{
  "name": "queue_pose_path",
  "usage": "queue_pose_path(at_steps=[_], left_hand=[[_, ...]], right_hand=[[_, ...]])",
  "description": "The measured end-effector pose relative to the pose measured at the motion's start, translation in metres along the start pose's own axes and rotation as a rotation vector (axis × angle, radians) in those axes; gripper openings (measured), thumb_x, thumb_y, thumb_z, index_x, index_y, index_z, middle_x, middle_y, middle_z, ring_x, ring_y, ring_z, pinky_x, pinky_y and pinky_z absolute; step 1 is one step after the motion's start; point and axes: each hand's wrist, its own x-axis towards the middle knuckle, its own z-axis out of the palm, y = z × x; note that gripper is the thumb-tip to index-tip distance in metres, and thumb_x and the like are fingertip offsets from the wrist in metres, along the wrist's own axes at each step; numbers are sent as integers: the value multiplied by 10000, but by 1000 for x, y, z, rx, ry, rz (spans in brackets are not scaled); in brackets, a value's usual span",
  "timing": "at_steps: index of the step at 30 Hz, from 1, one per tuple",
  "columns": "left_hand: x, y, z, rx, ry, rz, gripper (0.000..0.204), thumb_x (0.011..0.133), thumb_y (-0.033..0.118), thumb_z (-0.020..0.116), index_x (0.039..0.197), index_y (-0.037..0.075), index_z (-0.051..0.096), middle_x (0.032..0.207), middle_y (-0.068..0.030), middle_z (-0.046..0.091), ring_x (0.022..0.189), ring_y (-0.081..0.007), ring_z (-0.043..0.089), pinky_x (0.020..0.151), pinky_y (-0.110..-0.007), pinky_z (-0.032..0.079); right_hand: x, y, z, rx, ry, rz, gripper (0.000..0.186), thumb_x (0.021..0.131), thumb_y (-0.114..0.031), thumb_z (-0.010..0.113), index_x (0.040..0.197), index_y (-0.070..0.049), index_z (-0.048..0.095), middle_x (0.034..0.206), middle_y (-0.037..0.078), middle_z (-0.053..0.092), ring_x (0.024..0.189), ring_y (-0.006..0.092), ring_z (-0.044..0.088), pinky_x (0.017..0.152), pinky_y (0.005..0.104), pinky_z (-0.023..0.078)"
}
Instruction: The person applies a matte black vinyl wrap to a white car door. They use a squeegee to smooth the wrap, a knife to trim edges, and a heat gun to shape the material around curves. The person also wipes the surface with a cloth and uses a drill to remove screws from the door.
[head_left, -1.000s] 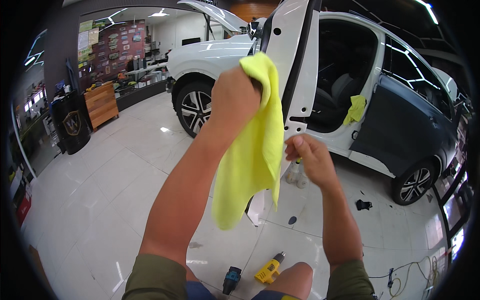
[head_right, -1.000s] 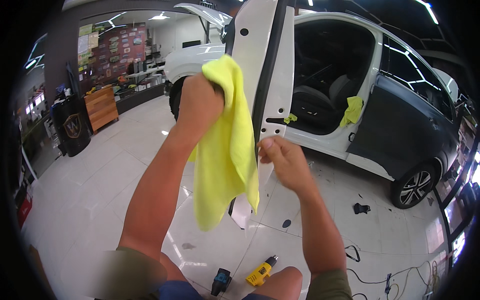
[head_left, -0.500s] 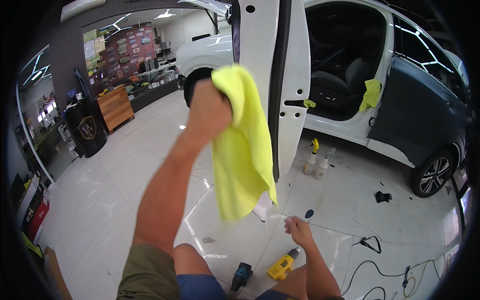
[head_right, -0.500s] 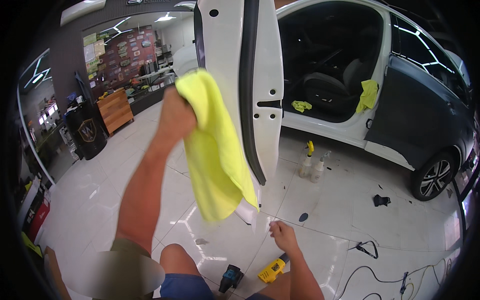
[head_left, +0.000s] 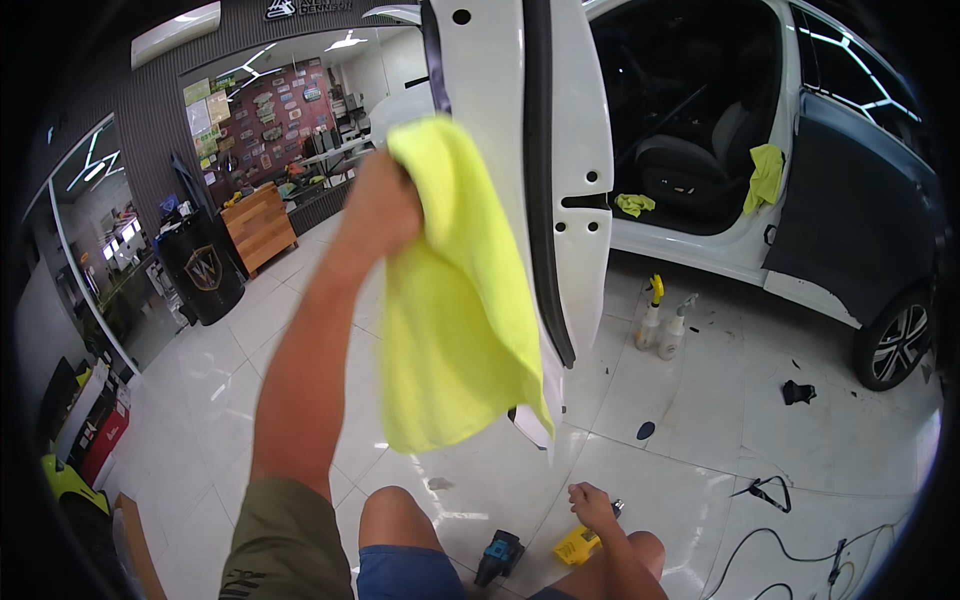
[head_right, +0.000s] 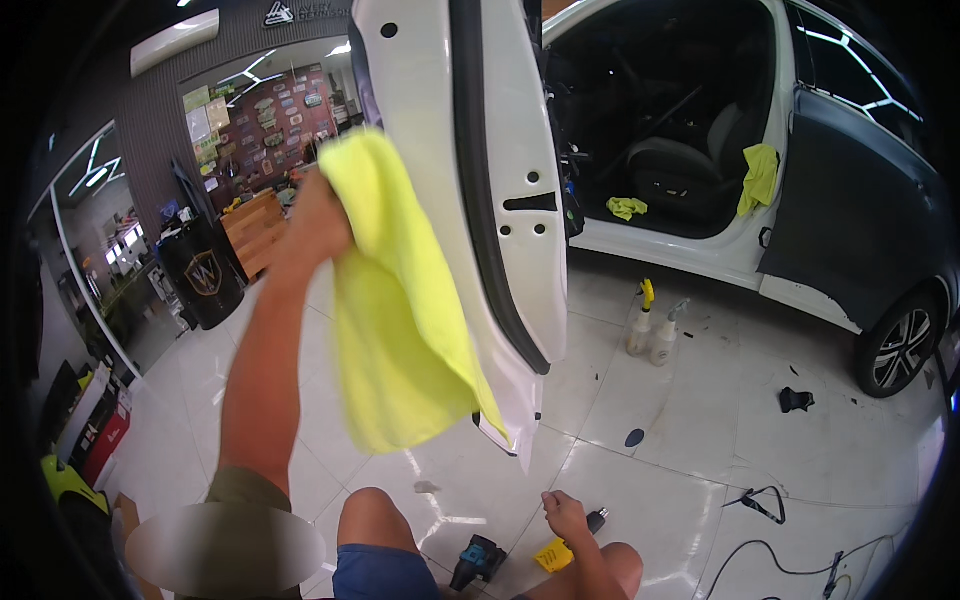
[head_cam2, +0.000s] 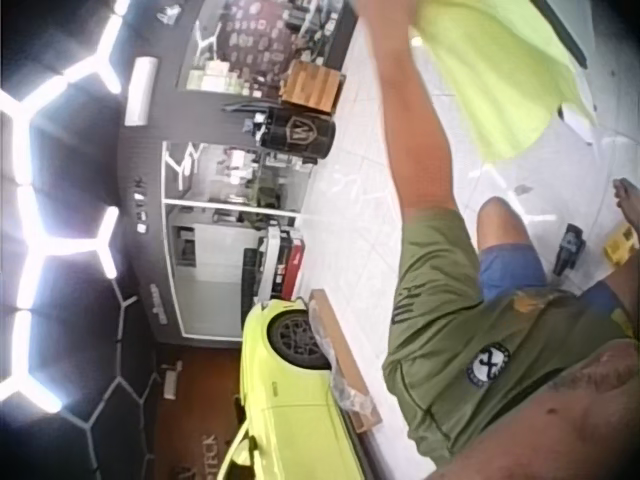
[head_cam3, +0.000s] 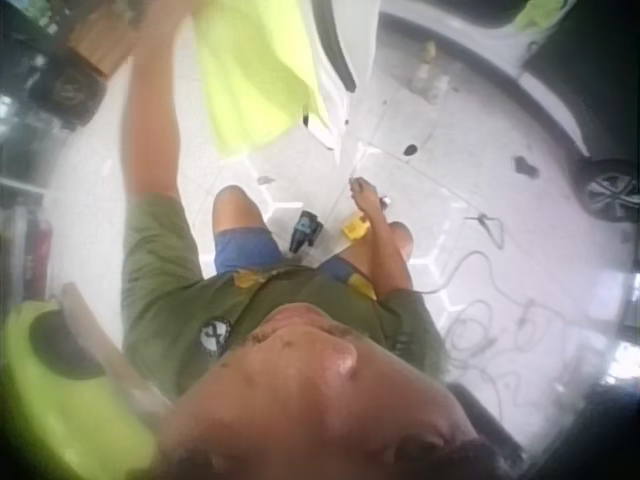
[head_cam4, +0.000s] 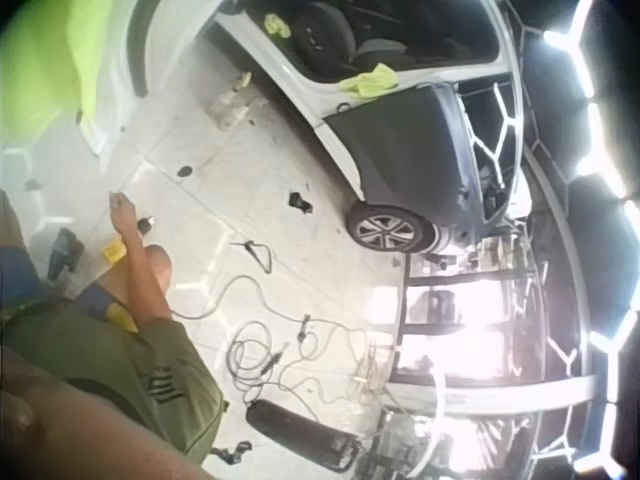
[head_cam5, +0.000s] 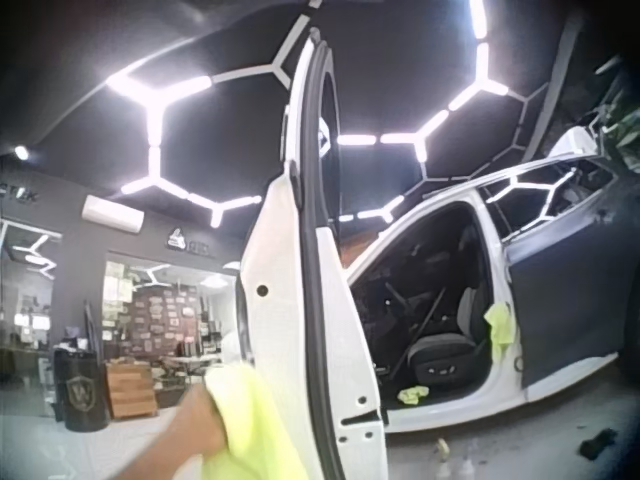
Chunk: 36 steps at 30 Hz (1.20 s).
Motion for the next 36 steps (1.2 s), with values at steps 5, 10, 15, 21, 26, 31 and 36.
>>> queue_pose_path(at_steps=[5, 10, 15, 21, 26, 31, 36], left_hand=[[-84, 6, 41, -235, -173, -206, 159, 807, 34, 594, 945, -21, 653, 862, -133, 701, 820, -208, 675, 715, -323, 521], [-136, 10, 75, -342, -182, -296, 178, 770, 14, 647, 946, -12, 656, 861, -107, 706, 835, -164, 673, 730, -308, 519], [-101, 6, 58, -273, -101, -160, 218, 748, 40, 686, 957, -8, 652, 876, -96, 709, 836, -182, 679, 754, -320, 529], [-33, 11, 10, -42, -67, -133, 322, 858, 90, 628, 1153, -26, 572, 1063, -137, 661, 946, -225, 652, 823, -344, 520], [-89, 7, 52, 4, 23, 8, 177, 823, 69, 597, 961, -31, 643, 861, -127, 707, 786, -222, 697, 690, -340, 537], [-190, 13, 123, -196, -127, -250, 160, 779, 90, 607, 924, 29, 639, 829, -156, 673, 765, -391, 636, 659, -397, 516], [-195, 12, 108, -451, -328, -442, 217, 755, 107, 668, 958, 41, 635, 827, -140, 681, 771, -338, 660, 682, -371, 522]], right_hand=[[0, 10, 6, -49, -3, -43, 359, 952, -323, 532, 1002, 18, 631, 784, 97, 654, 664, 166, 644, 651, 303, 513], [0, 19, 16, -146, 11, -107, 365, 949, -340, 533, 1022, 1, 637, 787, 116, 660, 693, 194, 651, 677, 328, 515], [-15, -3, 6, -250, -25, -145, 398, 921, -384, 554, 1018, -10, 649, 883, 216, 669, 839, 368, 648, 764, 417, 508], [-20, -13, 3, -273, -38, -167, 392, 913, -387, 567, 980, -10, 652, 850, 199, 662, 811, 365, 640, 749, 430, 505], [-23, -16, 5, -207, -55, -171, 394, 918, -384, 562, 977, -5, 648, 855, 196, 661, 813, 368, 633, 751, 429, 502], [-18, -10, 11, -180, -15, -132, 358, 928, -344, 568, 1002, -1, 640, 821, 155, 656, 770, 268, 642, 721, 363, 506], [4, -67, -33, 78, 256, -200, 306, 973, -271, 536, 1030, 22, 605, 809, 56, 619, 745, 123, 593, 703, 279, 492]])
